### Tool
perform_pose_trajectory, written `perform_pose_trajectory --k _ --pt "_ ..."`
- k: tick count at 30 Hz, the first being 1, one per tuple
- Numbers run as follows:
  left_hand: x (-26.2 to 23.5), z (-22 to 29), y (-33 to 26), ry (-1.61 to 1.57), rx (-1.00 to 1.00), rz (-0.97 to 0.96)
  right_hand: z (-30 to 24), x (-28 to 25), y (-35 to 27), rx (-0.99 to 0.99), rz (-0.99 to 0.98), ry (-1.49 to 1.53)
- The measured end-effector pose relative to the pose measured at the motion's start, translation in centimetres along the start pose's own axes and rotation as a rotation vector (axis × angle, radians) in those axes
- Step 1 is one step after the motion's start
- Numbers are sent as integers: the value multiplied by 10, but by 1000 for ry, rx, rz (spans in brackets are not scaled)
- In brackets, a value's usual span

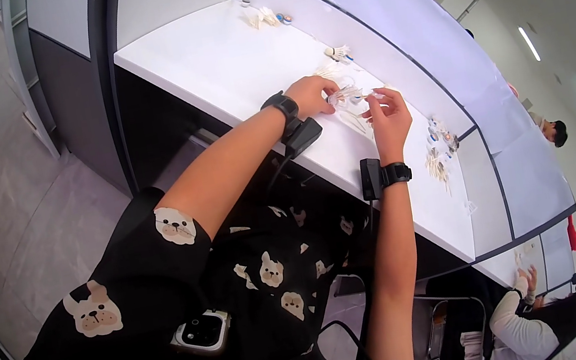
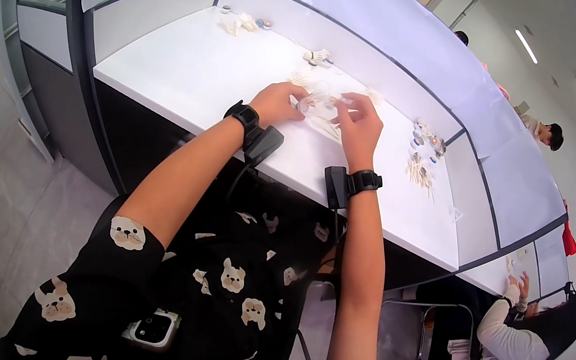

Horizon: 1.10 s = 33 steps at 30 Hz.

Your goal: The person is manually assembling shuttlecocks by inserting feathers into a base.

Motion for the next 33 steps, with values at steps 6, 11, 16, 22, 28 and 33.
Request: perform_pose_trajectory --k 6,11,16,22,28,33 --pt "0 -1 0 -22 -15 -18 1 0 1 4 -6 -34" --pt "0 -1 0 -6 -2 -8 1 0 1 10 -2 -82" --pt "-1 0 1 -17 -8 -15 1 0 1 27 4 -84" --pt "-1 0 1 2 -3 -31 -1 0 0 26 15 -117" --pt "-1 1 1 28 33 -54 -3 2 -2 -1 2 -103" --pt "-2 3 0 31 27 -72 -4 2 -2 -5 12 -108"
Point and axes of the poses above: each hand's wrist, its own y-axis towards the middle knuckle, its own x-axis out of the palm, z = x × y, the point moved 1 cm from there along y, towards the middle knuckle, and after that the axes turned 8 degrees about x, right-handed, at the moved point
